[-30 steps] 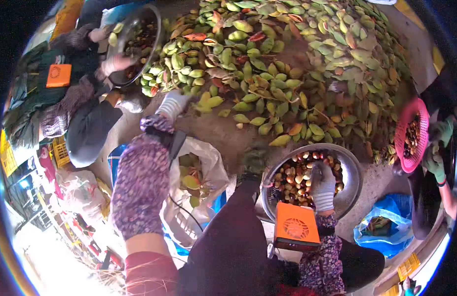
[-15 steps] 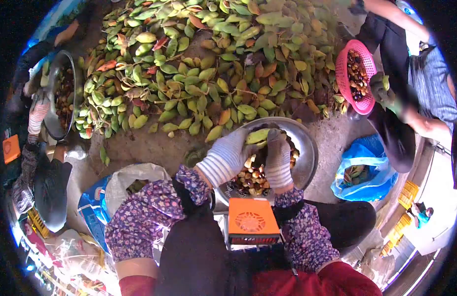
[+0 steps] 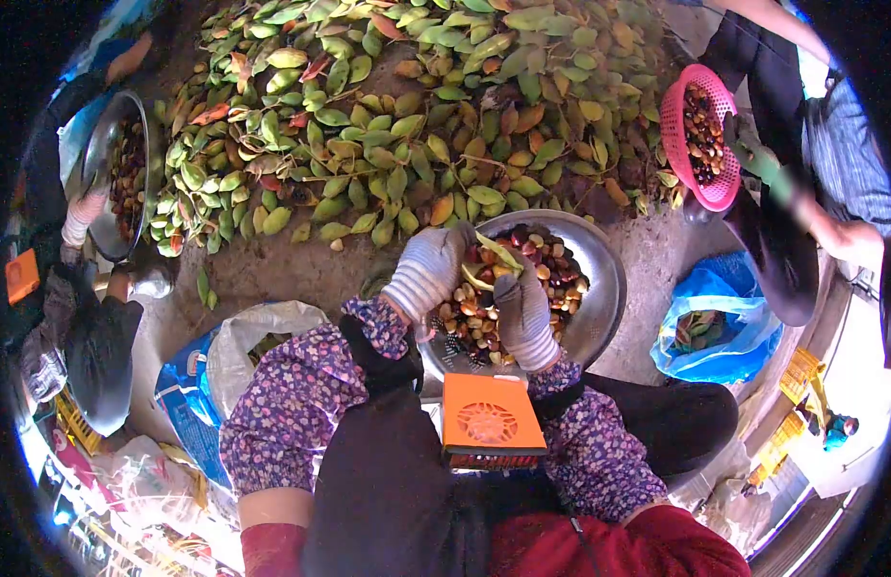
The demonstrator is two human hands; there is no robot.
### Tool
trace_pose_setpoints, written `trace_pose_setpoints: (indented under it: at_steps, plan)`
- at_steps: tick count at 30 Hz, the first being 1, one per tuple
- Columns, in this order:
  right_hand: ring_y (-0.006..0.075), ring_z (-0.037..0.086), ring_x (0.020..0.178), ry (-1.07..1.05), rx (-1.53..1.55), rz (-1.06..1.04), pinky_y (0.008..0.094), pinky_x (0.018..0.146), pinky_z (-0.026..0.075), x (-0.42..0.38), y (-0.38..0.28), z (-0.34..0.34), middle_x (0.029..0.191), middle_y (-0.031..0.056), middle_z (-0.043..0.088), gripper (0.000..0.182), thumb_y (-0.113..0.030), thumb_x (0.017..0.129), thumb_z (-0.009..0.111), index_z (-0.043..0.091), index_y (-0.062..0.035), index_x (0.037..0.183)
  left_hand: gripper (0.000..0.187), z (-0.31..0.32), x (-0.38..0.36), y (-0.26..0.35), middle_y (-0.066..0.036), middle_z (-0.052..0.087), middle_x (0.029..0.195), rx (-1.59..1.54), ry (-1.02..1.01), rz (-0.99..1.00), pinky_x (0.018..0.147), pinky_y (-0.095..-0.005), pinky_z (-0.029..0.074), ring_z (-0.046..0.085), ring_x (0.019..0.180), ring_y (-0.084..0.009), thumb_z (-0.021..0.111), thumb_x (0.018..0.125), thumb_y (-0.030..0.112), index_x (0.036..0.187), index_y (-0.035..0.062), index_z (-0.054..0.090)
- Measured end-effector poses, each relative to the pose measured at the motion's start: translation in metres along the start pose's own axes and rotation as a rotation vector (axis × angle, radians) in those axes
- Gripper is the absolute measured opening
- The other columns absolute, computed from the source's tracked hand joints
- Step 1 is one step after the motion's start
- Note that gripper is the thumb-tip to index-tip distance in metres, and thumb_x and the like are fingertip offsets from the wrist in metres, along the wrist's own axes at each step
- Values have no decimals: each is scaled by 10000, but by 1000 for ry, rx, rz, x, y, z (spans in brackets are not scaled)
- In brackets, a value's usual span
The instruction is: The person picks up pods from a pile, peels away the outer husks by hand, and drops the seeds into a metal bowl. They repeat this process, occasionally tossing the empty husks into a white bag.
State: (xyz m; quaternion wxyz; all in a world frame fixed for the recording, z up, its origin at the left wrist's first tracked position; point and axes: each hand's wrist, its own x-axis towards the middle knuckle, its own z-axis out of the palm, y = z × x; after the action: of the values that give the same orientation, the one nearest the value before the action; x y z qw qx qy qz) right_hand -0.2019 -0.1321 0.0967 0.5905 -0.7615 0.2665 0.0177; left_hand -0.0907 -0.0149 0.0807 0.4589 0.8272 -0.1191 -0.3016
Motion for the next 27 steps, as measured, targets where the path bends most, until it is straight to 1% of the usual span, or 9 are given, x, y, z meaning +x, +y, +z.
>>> trace_pose_setpoints:
  at_steps: [2,4,7,10,12,20,22,24,27]
  plan:
    - [252,591,801,-50,-76,-141,311,710,478,-3,-2,-3,1001,151,594,384,-126,907,443,374,36,1248,246,9,9,-26,-226,592,789,125,-196,-24,640,-398,454,571,728,-383,361,886,86,937,-10,581]
    - [294,602,896,-56,-143,-254,339,760,476,-3,11,-4,1056,190,586,407,-105,890,454,366,35,1262,244,27,13,-60,-225,592,799,100,-185,49,642,-389,459,577,728,-370,356,883,72,963,-2,574]
    - [257,594,973,-95,-231,-177,321,832,461,-4,7,-5,1079,186,581,381,-113,924,419,356,43,1267,239,21,7,-40,-236,592,798,20,-161,-32,648,-405,458,575,752,-389,375,884,101,932,-9,580]
    - [256,582,1008,232,-379,-396,314,847,452,3,7,2,1073,190,584,399,-103,913,453,353,26,1277,444,4,-4,-3,-258,566,726,11,-2,-110,646,-460,411,537,750,-441,354,915,323,816,-30,603]
    - [236,584,987,230,-177,-327,302,826,455,3,0,4,1037,171,592,366,-85,900,476,396,13,1244,266,1,-6,2,-262,585,774,107,1,-53,652,-464,449,560,765,-431,415,873,186,861,-12,593]
    - [198,588,700,103,-362,-139,268,635,450,9,7,3,796,130,594,262,-153,909,473,519,46,1074,207,6,-12,1,-217,581,714,300,2,135,602,-467,459,574,690,-406,476,845,199,789,20,564]
    - [236,597,808,-19,-136,65,329,721,476,15,27,-5,924,169,615,315,-212,912,490,516,27,1116,212,9,-14,4,-186,580,687,436,-71,220,563,-456,462,583,634,-381,515,831,238,775,36,547]
    - [154,568,729,-76,744,456,305,646,468,18,27,-7,871,101,611,251,-251,928,477,559,-26,1003,223,12,-20,8,-173,587,696,437,-95,217,553,-447,471,592,613,-363,535,826,256,783,37,533]
    - [184,573,612,-245,868,620,296,538,487,15,27,-10,731,64,594,419,-438,915,413,563,-50,868,257,11,-24,17,-155,588,725,488,-155,237,569,-438,490,600,630,-362,593,788,259,848,22,517]
